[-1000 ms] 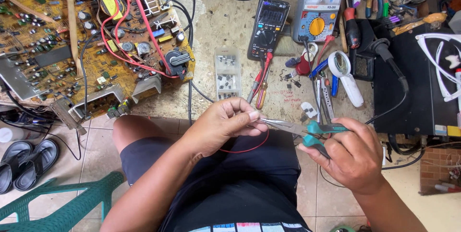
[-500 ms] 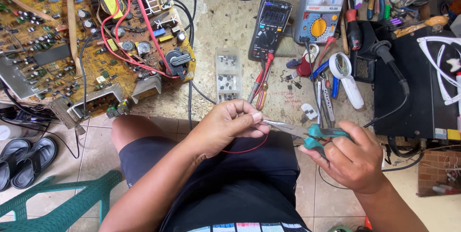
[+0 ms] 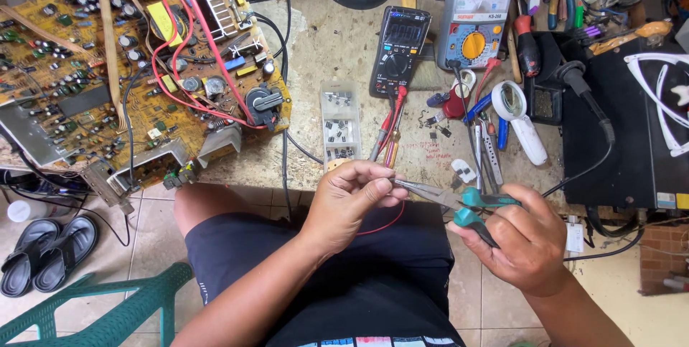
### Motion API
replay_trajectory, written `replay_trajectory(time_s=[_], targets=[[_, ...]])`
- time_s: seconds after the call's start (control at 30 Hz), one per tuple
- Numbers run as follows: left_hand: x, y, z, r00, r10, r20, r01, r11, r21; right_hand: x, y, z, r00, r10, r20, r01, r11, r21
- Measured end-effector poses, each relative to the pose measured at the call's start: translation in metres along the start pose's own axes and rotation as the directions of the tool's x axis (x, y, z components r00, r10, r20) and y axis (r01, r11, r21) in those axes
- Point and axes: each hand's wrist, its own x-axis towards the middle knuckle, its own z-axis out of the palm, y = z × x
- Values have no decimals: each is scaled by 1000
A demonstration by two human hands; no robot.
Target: Repairing a television circuit board by soldering components and testing with a multimeter
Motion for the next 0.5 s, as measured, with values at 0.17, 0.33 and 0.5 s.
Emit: replay_trajectory(time_s=[0.17,0.33,0.5], targets=[[1,-7,-2,997,70,-44,-70,998,0,2,-2,3,1000,22,-18,-21,1000,23],[2,-7,0,997,32,-74,-34,999,-23,5,-5,3,997,65,-52,-64,997,38],[3,-6,-3,996,-33,-77,28,998,-61,5,-5,3,996,73,-51,-72,997,10]])
